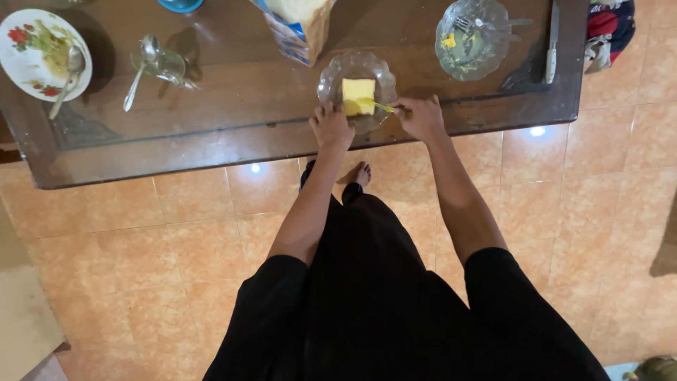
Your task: The person spreads a yellow butter-like spread onto slices of white bread using a small yellow spatula, then stacks the coated slices together on a glass plate to assemble sandwiches, repeating the spreading for additional slices.
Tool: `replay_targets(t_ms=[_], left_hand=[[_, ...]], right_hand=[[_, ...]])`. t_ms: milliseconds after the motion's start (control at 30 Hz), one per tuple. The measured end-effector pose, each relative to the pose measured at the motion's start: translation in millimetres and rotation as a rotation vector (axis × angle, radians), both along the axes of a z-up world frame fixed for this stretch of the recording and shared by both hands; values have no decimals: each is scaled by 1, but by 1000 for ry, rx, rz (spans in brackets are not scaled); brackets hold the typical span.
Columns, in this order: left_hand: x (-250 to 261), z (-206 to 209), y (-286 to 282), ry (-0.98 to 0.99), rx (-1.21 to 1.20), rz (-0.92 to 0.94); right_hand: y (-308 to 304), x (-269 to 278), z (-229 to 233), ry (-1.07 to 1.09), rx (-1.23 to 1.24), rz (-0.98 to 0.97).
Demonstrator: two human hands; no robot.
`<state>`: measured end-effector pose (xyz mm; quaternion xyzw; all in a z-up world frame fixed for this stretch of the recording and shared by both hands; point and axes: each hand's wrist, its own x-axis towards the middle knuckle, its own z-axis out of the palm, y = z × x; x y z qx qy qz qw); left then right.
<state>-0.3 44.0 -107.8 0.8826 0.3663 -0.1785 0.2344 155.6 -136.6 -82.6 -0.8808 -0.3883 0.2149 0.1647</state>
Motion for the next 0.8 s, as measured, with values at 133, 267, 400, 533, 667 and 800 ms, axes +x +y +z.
replay_targets(t_ms=[133,267,400,533,667,800], left_hand=[[-2,3,-1,-4,19,-7],[-1,10,-1,12,8,1],[2,18,2,52,-92,82],[4,20,3,14,-104,125],[9,12,1,-53,-102,186],[14,2,2,-72,-138,212]], right_hand=[[15,15,1,-60,34,-18],[31,10,3,-30,79,-21],[43,-5,-3,-10,13,-55],[39,-7,-12,-40,97,-258],[46,-27,-26,-83,7,-223],[66,-52,-37,-59,-78,-214]])
